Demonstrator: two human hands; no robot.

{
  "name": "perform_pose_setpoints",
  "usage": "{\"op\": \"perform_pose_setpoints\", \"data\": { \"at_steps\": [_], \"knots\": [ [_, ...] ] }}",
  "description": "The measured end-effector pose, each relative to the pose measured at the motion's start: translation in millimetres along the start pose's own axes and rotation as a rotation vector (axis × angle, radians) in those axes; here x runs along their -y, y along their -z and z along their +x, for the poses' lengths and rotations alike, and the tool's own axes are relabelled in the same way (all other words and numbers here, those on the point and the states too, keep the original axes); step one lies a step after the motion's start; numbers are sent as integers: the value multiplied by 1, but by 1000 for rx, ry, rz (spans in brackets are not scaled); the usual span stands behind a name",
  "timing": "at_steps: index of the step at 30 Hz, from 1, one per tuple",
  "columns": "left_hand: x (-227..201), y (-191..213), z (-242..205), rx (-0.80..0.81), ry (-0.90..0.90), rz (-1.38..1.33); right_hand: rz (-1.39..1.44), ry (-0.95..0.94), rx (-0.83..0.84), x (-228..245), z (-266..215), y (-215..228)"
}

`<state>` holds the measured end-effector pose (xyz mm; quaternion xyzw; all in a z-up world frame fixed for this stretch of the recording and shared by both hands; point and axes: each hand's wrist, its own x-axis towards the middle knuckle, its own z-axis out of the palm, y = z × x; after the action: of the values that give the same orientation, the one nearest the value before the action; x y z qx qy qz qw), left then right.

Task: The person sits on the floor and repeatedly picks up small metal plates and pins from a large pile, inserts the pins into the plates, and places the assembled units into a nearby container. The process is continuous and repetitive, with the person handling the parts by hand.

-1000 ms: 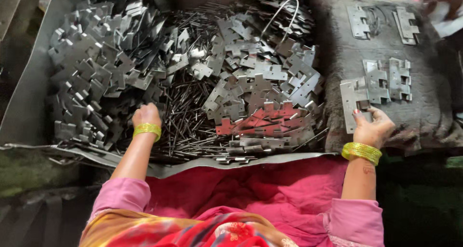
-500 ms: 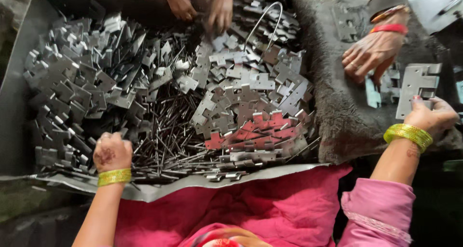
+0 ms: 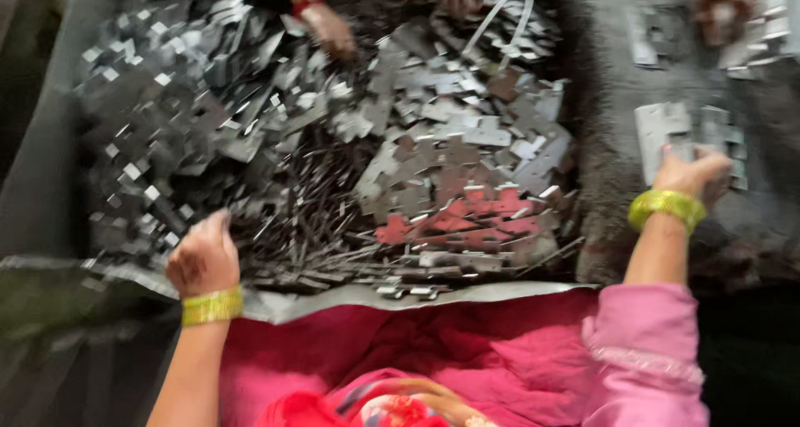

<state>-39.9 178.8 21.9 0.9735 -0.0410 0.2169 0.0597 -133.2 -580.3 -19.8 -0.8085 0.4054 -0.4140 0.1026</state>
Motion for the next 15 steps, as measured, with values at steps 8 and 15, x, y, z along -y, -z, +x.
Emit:
{"op": "perform_pose_setpoints", "data": {
  "at_steps": [8,15],
  "knots": [
    [13,38,47,-469,66,-137,500,106,485,173,-139,72],
    [-107,40,-8,648,35,-1478,678,-82,1842,306,-282,86]
  ]
}}
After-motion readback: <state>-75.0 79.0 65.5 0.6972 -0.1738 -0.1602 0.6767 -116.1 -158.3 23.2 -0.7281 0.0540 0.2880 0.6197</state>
